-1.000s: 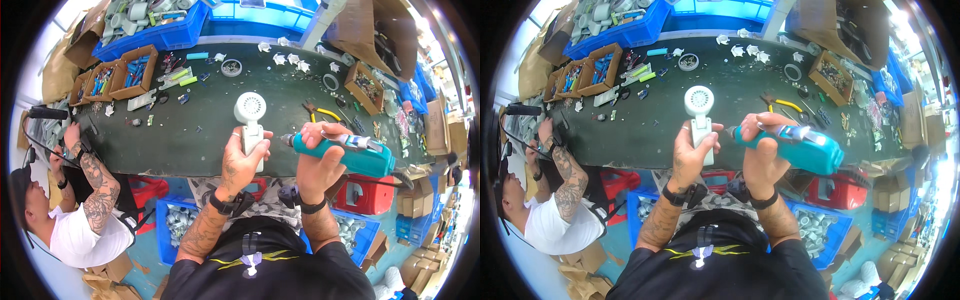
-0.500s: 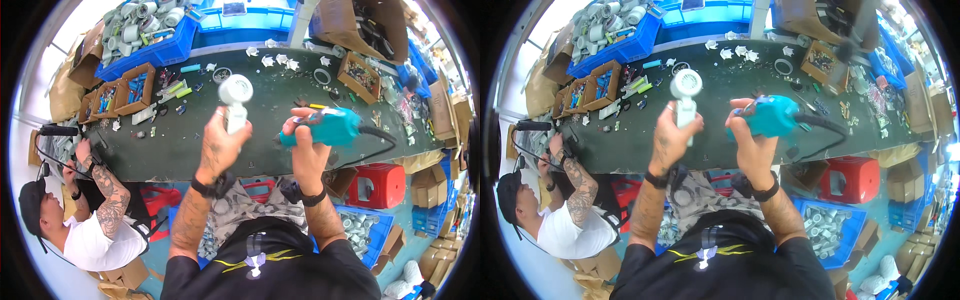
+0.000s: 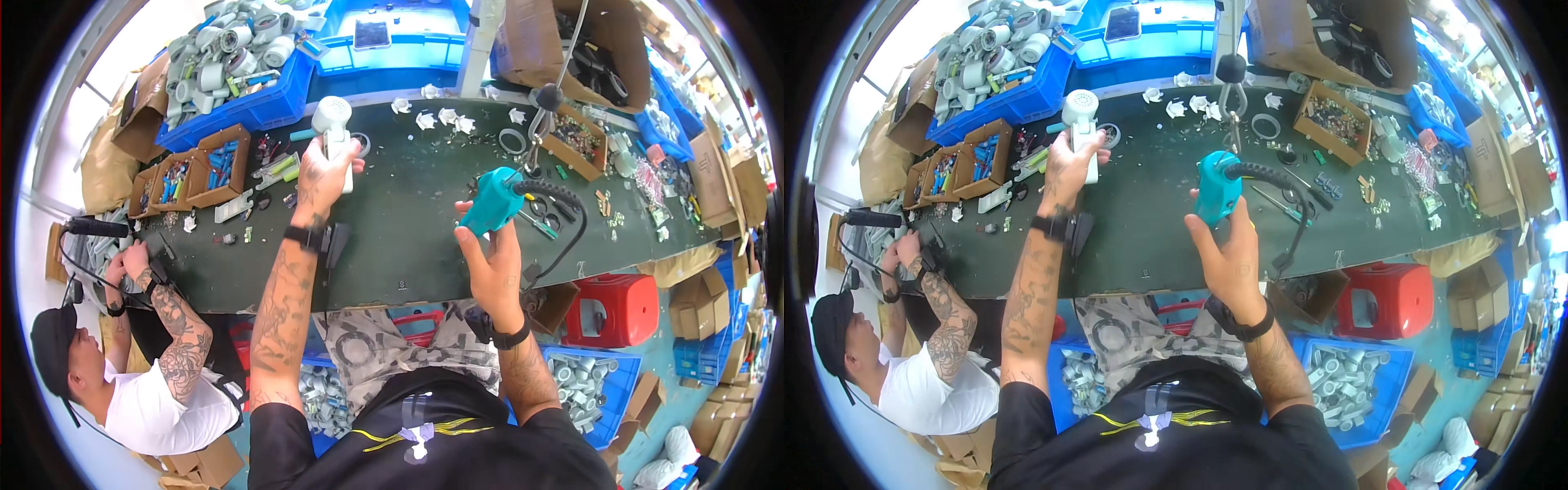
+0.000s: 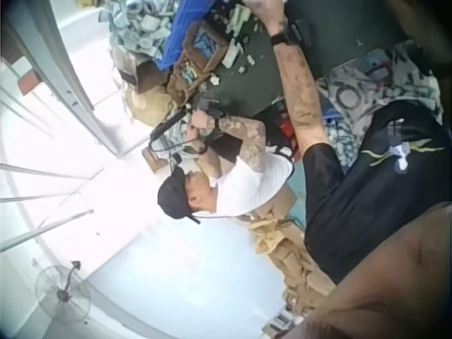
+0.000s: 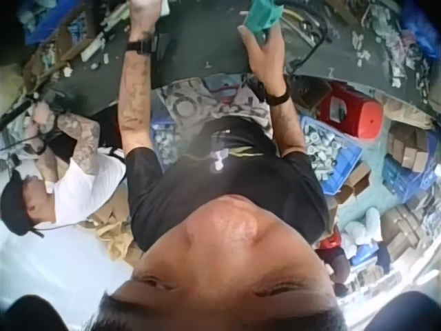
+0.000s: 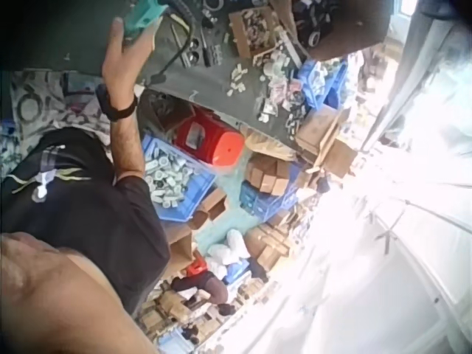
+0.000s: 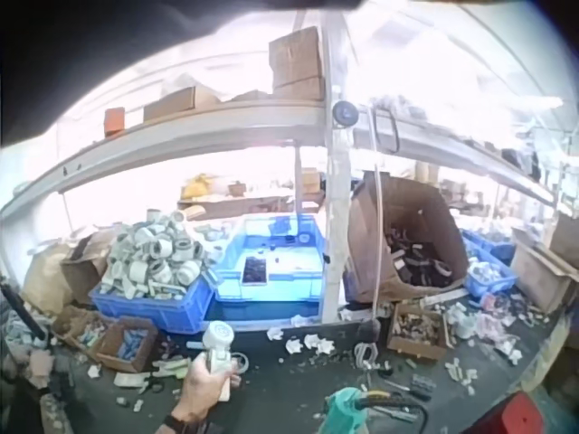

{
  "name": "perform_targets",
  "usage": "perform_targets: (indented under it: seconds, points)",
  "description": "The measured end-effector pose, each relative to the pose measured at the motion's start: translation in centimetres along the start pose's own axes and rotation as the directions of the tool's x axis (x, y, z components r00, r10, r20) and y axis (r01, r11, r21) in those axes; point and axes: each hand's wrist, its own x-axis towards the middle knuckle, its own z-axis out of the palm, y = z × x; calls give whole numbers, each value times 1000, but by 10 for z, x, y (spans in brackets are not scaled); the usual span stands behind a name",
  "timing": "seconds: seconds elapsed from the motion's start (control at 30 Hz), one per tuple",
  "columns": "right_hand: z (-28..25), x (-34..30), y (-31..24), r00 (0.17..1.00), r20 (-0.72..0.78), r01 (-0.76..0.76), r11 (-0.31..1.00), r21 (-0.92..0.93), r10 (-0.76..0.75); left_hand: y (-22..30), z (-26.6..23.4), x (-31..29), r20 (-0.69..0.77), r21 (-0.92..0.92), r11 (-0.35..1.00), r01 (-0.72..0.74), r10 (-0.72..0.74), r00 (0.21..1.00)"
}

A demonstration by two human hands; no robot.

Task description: Assembling small portable fans on an assembly line by installing internal electronics and housing components.

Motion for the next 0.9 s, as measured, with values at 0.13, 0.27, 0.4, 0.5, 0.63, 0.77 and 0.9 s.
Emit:
perform_targets:
  seconds: [0.13,0.27,0.4,0.5,0.63,0.77,0.9]
  points:
    - [6,-24,22,974,-184,93,973,-209,-133,21,18,-71,136,-621,771,138,-67,988]
    - [24,-46,6,935,19,331,851,-407,-355,0,47,-151,124,-770,616,163,-106,987]
    - [66,-43,-3,969,104,245,922,-300,-224,-8,61,-188,130,-807,540,239,-233,964]
    - [70,-38,5,959,147,280,891,-359,-242,-4,60,-187,170,-821,505,268,-233,958]
    - [76,-42,18,958,142,286,870,-401,-250,-9,55,-186,212,-876,393,281,-209,954]
    - [78,-48,24,949,124,315,845,-432,-290,-19,51,-186,260,-915,272,296,-162,952]
    - [75,-51,28,900,69,413,792,-450,-430,-24,54,-187,256,-915,272,298,-179,950]
